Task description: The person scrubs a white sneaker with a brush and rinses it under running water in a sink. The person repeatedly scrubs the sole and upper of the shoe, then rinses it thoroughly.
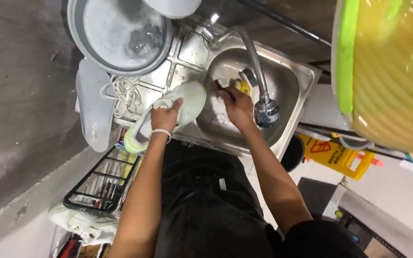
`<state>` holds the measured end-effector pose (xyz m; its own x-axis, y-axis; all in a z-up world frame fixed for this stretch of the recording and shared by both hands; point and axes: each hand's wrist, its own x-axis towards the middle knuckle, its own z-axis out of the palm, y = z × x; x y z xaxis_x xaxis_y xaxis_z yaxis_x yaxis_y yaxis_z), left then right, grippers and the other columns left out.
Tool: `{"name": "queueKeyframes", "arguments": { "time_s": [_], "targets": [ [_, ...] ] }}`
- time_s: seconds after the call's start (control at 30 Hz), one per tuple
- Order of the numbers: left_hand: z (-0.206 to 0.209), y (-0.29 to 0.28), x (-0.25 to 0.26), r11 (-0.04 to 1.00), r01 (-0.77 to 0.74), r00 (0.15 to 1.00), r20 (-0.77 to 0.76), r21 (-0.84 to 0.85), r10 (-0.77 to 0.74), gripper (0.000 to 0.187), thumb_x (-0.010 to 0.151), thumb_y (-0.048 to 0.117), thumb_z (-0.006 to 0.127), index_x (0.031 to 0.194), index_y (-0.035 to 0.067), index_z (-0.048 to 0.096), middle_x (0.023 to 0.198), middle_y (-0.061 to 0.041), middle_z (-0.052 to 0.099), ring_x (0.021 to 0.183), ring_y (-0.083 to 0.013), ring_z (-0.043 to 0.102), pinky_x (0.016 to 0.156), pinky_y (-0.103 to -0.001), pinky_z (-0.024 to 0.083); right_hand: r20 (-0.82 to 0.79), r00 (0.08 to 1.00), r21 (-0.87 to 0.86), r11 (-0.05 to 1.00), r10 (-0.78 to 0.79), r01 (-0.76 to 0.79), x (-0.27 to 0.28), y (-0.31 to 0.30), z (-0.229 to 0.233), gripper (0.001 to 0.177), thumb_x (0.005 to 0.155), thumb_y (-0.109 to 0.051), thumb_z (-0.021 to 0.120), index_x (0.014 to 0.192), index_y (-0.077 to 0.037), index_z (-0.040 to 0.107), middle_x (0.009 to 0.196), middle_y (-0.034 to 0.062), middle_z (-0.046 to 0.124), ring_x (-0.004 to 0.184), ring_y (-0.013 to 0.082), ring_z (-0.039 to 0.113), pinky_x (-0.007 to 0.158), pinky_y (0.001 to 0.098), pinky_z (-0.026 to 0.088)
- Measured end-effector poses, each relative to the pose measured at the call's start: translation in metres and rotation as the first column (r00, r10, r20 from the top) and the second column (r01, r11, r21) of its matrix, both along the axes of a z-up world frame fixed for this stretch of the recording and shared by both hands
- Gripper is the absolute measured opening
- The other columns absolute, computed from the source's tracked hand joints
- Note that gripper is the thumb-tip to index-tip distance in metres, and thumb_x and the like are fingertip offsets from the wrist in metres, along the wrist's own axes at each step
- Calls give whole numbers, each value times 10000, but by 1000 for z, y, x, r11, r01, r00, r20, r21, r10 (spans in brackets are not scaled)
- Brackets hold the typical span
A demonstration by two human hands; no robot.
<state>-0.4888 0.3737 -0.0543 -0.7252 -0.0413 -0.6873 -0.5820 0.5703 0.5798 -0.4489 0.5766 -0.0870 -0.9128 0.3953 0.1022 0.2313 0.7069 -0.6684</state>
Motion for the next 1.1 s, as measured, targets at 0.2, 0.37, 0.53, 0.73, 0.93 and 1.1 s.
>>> {"name": "queueKeyframes", "arguments": {
  "time_s": [0.2,0.37,0.53,0.73,0.93,1.1],
  "targets": [
    [-17,0,18,1000,-17,998,57,-21,18,493,787,412,607,1046,-7,599,1057,-200,592,1071,-349,512,935,-486,377,-75,964,-40,965,255,-258,-25,-4,26,160,812,-274,635,815,-113,638,593,102,618,576,295,623,490,393,476],
    [-20,4,8,996,5,999,45,-85,-1,542,771,476,594,1021,-5,613,1006,-190,615,1007,-332,561,923,-479,384,-103,976,-186,960,191,-207,-27,-3,23,49,749,-181,669,763,-137,654,522,62,586,512,259,621,469,294,488],
    [12,10,0,991,100,995,17,-84,-99,600,789,503,556,1033,-44,590,1075,-226,578,1079,-373,500,970,-479,345,-13,969,-97,965,245,-245,-19,6,23,89,785,-233,645,773,-146,653,511,35,568,503,231,615,471,310,483],
    [-25,1,11,992,100,995,4,-82,-100,577,806,468,584,1052,-54,584,1080,-230,573,1081,-356,503,973,-460,341,56,967,-242,943,250,-230,-26,5,20,166,818,-293,604,812,-139,667,574,77,608,551,266,625,492,334,490],
    [-2,12,3,996,73,997,-10,-53,-74,527,796,441,595,1026,-34,596,1045,-201,595,1062,-307,525,947,-437,376,158,972,-270,954,174,-127,-40,3,10,214,797,-372,573,773,-180,665,566,40,575,555,174,573,512,278,452],
    [4,12,4,1000,16,997,-70,13,-15,480,810,390,608,1051,-25,591,1054,-193,592,1056,-294,531,933,-427,393,40,928,-221,909,371,-354,-23,17,16,308,850,-297,488,820,-18,616,698,201,626,700,432,591,602,477,454]
  ]
}}
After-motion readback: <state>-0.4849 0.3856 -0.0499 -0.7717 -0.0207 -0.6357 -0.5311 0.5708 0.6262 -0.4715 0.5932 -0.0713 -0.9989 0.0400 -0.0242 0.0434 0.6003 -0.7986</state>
